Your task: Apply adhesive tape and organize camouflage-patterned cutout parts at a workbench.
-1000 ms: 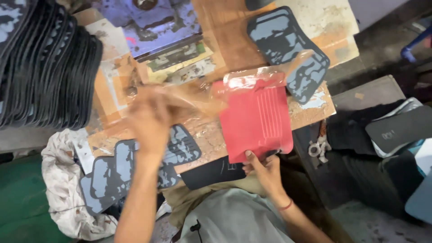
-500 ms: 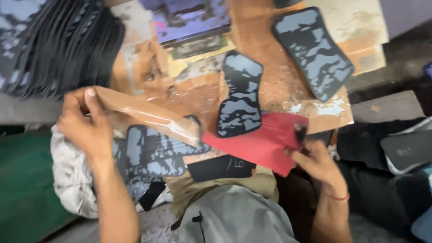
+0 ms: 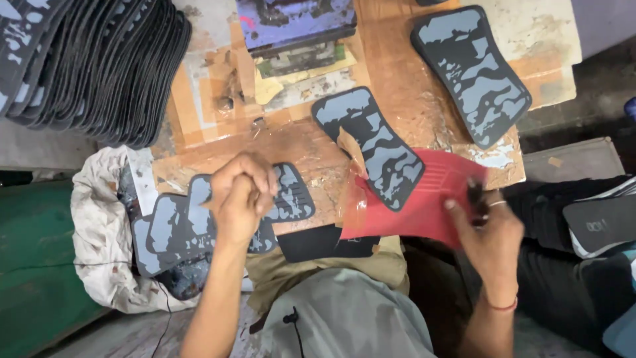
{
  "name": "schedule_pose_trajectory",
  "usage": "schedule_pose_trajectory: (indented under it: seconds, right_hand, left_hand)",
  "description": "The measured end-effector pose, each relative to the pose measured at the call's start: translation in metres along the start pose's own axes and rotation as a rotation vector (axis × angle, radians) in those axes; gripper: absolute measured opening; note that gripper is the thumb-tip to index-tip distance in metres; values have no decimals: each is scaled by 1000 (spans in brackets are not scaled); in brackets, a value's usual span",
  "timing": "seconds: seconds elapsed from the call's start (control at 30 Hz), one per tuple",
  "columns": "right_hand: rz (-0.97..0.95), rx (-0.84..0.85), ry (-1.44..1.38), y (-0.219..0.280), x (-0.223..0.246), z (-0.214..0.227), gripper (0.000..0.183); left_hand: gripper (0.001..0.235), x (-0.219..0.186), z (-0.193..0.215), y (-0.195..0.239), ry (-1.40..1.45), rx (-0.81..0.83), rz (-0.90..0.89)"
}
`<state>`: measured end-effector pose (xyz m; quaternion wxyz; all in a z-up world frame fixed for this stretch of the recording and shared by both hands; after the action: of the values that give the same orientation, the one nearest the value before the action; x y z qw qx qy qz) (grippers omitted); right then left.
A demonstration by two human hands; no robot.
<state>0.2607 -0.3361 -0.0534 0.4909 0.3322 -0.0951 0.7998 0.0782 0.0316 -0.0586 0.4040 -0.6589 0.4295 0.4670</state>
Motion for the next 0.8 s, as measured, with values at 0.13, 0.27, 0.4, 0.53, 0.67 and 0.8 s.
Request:
schedule_pose_trajectory:
  seconds: [0.13,0.27,0.4,0.53,0.67,0.8]
  right_hand:
    - [130,-285,170,15,51,29,34]
    - [164,-382,227,43,62,10,35]
    - [294,-62,-1,36,93,-34,28]
    - [523,38,119,37,107,-71,44]
    - [530,32,163,44,101,-82,49]
    - [567,-26,238,48,100,-98,51]
  left_hand:
    - [8,-60,-69,-23,-422,72,-30]
    - [44,-59,-120,-17,-893,367,-15]
    - [58,-8,-114,-3,-1082,581,190]
    - [48,-4,-117,-3,-1171,626,12]
    - [40,8,-122,-2,-1198,711,-15]
    - [24,3,-118,-8,-1068,681,-56]
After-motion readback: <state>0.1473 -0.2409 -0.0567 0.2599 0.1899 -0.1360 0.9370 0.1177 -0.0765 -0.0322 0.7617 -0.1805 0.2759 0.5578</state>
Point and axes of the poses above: each hand's wrist, its own y-axis away from the middle knuckle, its own z-axis out of the back of the hand, x = y × z, the point moved 8 cm from there along -y, towards the middle knuckle, and after that the axes turned 13 degrees about x, right-handed, at the moved point
